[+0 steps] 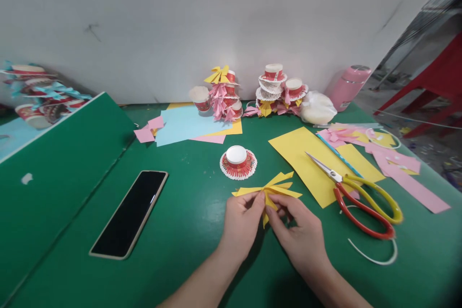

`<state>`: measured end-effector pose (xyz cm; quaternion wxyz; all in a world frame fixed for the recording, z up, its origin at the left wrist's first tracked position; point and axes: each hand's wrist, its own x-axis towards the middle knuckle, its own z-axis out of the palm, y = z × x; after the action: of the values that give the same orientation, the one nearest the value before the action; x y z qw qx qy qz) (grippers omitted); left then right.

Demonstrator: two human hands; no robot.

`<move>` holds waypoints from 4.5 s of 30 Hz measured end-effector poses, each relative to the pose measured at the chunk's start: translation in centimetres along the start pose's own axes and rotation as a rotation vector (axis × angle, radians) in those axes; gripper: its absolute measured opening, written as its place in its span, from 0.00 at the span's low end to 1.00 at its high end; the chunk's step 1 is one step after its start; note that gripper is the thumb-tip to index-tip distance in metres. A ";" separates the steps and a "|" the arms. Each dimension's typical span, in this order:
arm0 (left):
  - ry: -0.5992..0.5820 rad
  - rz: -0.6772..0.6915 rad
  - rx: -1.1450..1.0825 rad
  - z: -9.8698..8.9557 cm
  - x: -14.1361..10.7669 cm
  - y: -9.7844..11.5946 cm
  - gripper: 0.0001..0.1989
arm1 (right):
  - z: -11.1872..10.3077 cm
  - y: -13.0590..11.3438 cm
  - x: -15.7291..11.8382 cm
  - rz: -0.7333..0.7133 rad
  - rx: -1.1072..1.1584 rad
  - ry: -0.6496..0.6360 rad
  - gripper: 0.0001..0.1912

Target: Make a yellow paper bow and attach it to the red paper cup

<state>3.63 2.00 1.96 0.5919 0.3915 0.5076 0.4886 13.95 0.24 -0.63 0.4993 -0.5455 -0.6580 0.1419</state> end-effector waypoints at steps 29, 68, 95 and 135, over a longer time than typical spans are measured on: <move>0.051 -0.048 0.044 -0.3 0.2 0.4 0.11 | -0.5 0.4 0.3 -0.431 -0.317 -0.015 0.07; 0.062 -0.031 0.044 -1.1 1.2 0.2 0.10 | -0.5 0.8 -0.1 -0.405 -0.167 -0.106 0.10; 0.115 -0.088 -0.055 -0.9 0.6 0.7 0.09 | 0.4 -0.3 1.4 0.831 0.918 -0.433 0.18; 0.060 -0.205 -0.391 -0.4 0.6 -0.3 0.10 | 0.8 -0.7 1.3 0.742 0.848 -0.273 0.17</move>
<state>3.32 2.54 1.50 0.6878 0.2011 0.4577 0.5262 13.00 1.40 0.18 0.5017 -0.4688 -0.3667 0.6278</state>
